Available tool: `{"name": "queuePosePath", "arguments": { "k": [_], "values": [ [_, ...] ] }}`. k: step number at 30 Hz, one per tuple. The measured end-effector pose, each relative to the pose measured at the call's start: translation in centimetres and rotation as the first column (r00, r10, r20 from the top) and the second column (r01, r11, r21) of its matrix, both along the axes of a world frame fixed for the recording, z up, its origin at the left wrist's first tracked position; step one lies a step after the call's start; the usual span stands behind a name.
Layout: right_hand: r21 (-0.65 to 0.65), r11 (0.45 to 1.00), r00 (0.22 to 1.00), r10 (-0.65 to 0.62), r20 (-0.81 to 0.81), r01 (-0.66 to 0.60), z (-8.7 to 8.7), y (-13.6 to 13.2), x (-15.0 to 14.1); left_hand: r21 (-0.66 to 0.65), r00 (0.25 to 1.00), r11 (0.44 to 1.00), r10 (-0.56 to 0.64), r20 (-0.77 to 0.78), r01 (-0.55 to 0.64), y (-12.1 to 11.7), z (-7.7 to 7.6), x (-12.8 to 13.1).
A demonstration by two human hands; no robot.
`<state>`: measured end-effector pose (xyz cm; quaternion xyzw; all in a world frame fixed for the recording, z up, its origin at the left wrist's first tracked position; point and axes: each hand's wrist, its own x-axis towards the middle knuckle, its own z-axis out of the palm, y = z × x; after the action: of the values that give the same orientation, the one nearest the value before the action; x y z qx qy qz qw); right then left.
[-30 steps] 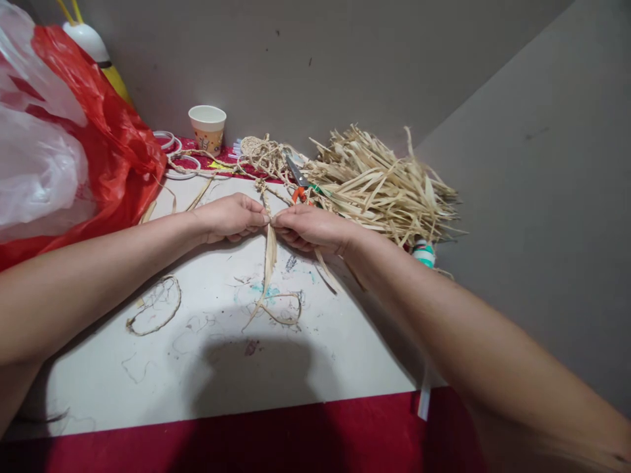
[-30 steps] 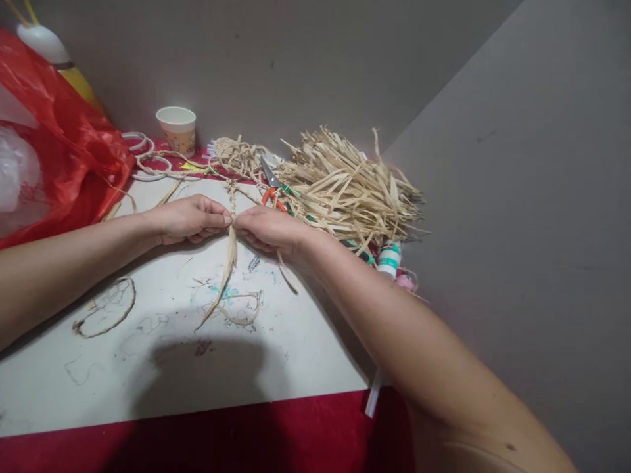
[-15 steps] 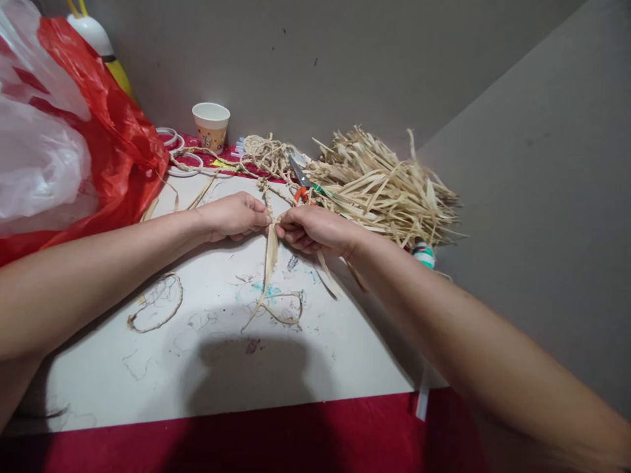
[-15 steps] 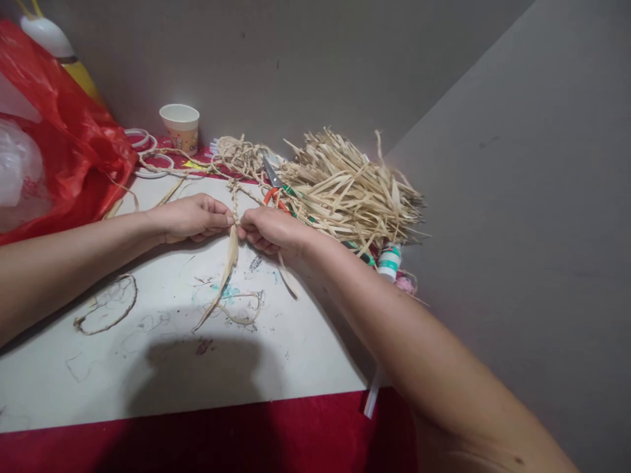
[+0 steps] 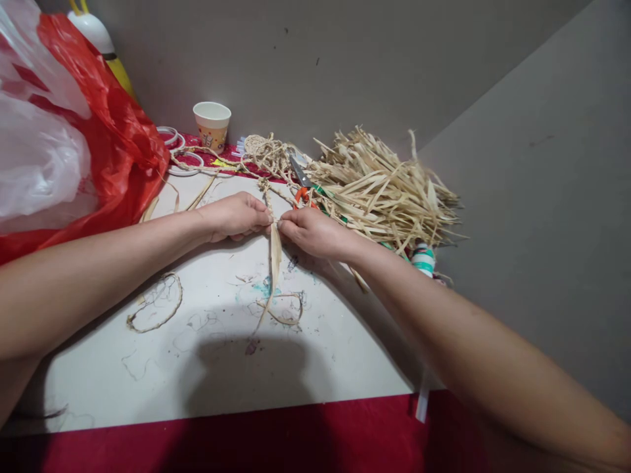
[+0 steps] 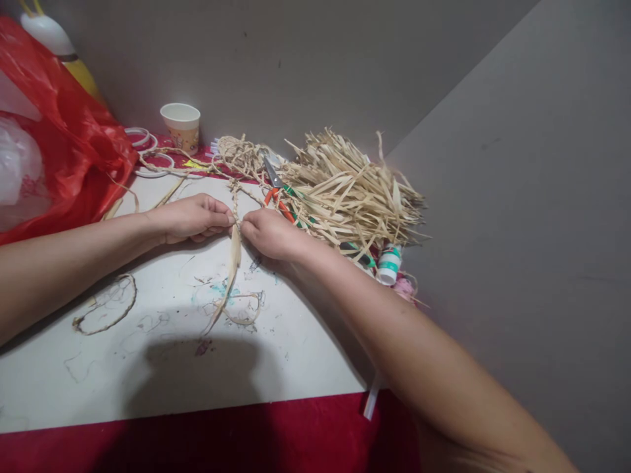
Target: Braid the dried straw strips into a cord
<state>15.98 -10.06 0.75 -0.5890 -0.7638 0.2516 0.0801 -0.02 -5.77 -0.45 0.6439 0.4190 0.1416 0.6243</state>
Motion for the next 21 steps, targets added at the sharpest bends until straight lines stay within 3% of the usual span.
{"name": "queuePosePath", "arguments": {
  "k": [5,11,15,18,21],
  "values": [
    [0.159,0.987,0.997,0.007,0.075,-0.019,-1.1,-0.1,0.0,0.012,1.0,1.0,0.001,0.002,-0.001,0.0,-0.1,0.0],
    [0.186,0.98,0.994,-0.079,0.072,0.064,-1.4,-0.7,-0.7,0.114,0.996,0.993,0.019,-0.082,-0.009,-0.1,-0.3,0.2],
    [0.186,0.976,0.991,-0.124,0.049,0.113,-1.3,-1.0,-1.3,0.112,0.996,0.994,0.02,-0.092,-0.009,-0.1,-0.2,0.4],
    [0.059,0.988,0.987,-0.138,-0.077,0.143,-1.0,-0.9,-1.6,0.078,0.997,0.997,0.012,-0.077,-0.006,-0.1,-0.1,0.4],
    [-0.198,0.961,0.937,-0.241,-0.253,0.194,-0.7,-0.9,-2.0,0.051,0.999,0.999,0.017,-0.048,-0.014,-0.1,0.0,0.4]
  ]
}}
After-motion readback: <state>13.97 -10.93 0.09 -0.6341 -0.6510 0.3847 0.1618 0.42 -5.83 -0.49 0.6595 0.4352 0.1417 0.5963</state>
